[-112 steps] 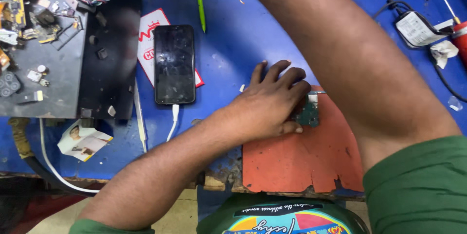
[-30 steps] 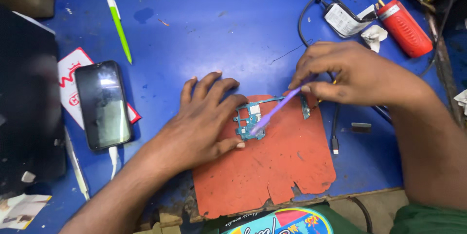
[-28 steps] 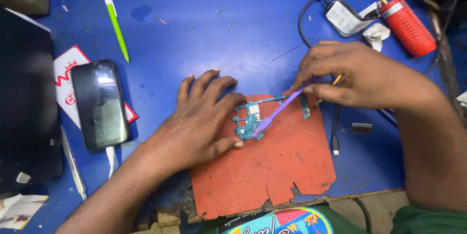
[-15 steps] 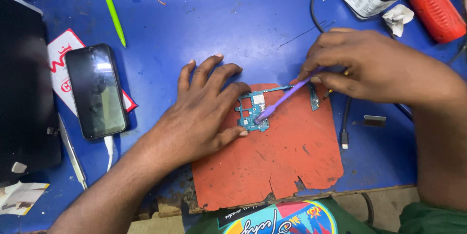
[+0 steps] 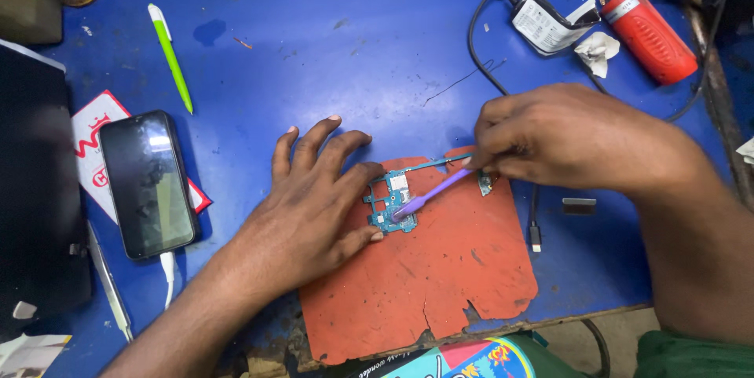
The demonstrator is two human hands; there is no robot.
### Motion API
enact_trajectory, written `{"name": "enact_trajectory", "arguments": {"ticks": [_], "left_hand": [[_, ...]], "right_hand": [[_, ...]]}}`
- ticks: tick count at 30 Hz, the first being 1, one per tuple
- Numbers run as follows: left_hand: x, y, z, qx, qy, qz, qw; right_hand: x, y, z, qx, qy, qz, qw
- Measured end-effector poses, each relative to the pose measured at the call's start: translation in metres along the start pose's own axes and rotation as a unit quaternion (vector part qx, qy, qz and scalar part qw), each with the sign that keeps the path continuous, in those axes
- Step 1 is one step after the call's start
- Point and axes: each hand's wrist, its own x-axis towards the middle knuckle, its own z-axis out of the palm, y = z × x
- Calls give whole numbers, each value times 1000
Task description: The person uses a purple toothbrush to scrub a small green circuit board placed on a red mat. The person holds the board with the left hand and brushes with the right hand, repeatedly scrubbing different areas of the board.
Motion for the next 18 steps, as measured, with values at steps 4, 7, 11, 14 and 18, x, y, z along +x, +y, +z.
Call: {"name": "enact_trajectory", "arguments": {"ticks": [4, 7, 11, 14, 18], "left_hand": [[-1, 0, 1, -2, 12, 10, 1000], [-1, 0, 1, -6, -3, -3, 1000], [-2, 0, 1, 3, 7, 5, 1000], [-1, 0, 1, 12, 15, 3, 1000], [-1, -1, 3, 12, 32, 2, 999]], "right_hand": [[-3, -2, 3, -12, -10, 6, 1000], [-3, 1, 4, -8, -24, 29, 999], [-2, 0, 5, -2, -28, 12, 1000], [-2, -1, 1, -1, -34, 45, 998], [-2, 0, 3, 2, -20, 22, 1000]]}}
